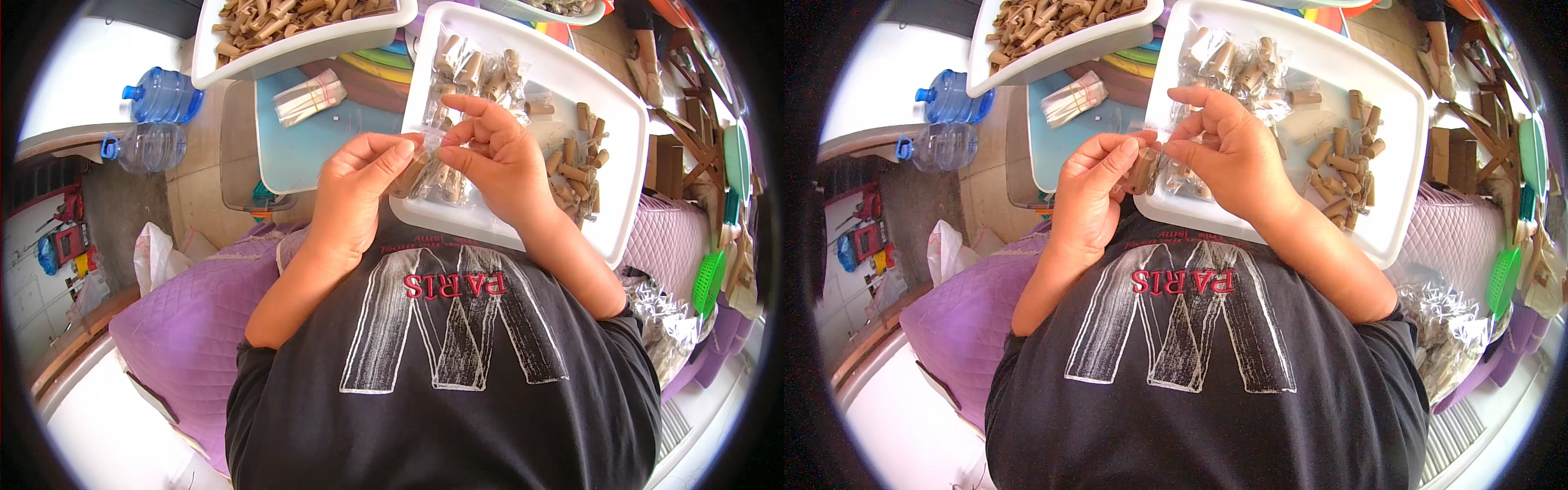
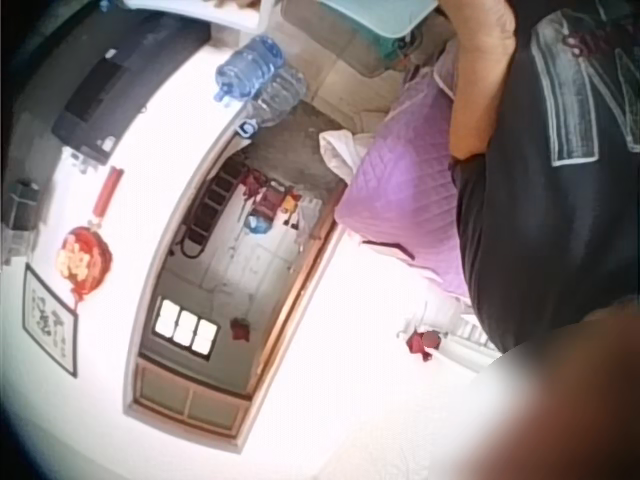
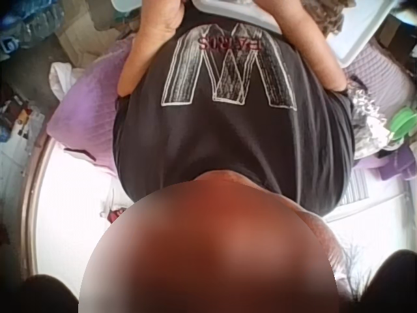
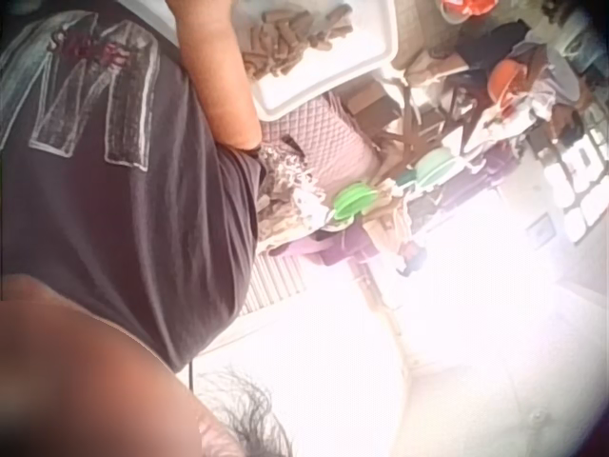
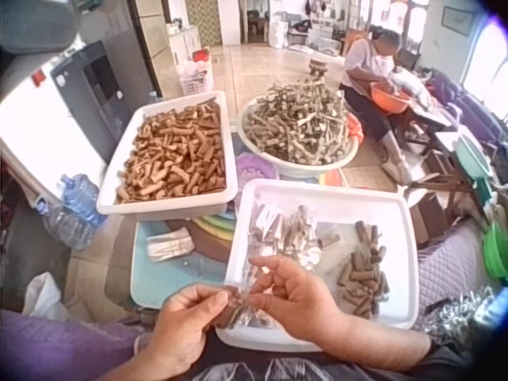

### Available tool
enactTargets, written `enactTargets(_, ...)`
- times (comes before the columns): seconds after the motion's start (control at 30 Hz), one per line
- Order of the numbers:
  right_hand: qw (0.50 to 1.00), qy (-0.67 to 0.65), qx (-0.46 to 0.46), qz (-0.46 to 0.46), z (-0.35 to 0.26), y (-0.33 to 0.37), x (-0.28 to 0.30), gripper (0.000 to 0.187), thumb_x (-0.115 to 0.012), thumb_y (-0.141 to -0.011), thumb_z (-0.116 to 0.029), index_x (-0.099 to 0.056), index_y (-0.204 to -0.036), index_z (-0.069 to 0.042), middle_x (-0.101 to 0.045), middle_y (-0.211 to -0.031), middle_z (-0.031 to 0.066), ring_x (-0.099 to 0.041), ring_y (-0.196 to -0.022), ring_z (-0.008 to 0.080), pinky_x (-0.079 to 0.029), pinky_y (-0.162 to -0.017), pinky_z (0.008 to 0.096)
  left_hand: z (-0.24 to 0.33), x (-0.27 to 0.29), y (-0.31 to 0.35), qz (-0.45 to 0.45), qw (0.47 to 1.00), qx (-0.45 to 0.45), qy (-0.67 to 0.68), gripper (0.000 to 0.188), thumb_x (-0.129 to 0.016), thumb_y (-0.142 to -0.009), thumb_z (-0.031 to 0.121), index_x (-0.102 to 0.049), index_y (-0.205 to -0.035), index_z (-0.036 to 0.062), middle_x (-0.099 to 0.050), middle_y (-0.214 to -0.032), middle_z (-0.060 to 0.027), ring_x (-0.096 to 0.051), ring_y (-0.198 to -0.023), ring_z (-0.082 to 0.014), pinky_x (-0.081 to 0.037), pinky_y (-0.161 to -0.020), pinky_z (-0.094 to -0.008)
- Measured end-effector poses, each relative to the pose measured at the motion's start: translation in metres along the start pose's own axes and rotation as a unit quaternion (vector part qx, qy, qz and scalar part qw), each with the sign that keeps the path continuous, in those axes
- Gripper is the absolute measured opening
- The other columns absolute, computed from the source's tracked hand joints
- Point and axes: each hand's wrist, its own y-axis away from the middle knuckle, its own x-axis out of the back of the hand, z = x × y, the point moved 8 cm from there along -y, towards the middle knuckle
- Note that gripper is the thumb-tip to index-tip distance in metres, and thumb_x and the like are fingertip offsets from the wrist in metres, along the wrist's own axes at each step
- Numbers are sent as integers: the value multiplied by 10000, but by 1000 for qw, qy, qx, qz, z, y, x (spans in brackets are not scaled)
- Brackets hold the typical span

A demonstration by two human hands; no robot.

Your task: The person counts small tubes by hand and places them into clear plastic bags for packaging.

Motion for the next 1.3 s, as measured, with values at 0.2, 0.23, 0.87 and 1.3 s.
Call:
enactTargets(0.2,998,47,-19,-48,-12,-3,1,445,-610,-769,77,-489,-1186,-17,-567,-869,16,-535,-748,53,-444,-664,169,12,-7,2,-24,998,1,-51,158,-605,-851,95,-607,-947,-31,-653,-906,-77,-584,-778,-80,-457,-696,-192)
enactTargets(0.23,994,94,-28,-43,-13,-4,3,397,-623,-756,76,-543,-1132,-23,-569,-870,21,-534,-736,54,-447,-641,178,11,-7,1,-23,998,0,-51,158,-605,-851,95,-607,-947,-31,-653,-906,-77,-584,-778,-80,-457,-696,-192)
enactTargets(0.87,899,293,305,110,-54,3,-14,13,-609,-743,-53,-608,-731,-56,-578,-766,41,-589,-637,209,-478,-579,293,29,-26,13,6,963,-142,-230,157,-576,-871,80,-629,-952,-43,-655,-814,-36,-556,-727,-42,-450,-656,-182)
enactTargets(1.3,982,-150,-17,118,-5,-4,33,163,-479,-928,-153,-576,-946,-24,-464,-641,-39,-309,-489,18,-240,-441,167,32,-8,11,18,987,-135,-86,114,-534,-892,68,-553,-958,-23,-647,-911,-99,-594,-763,-87,-490,-699,-219)
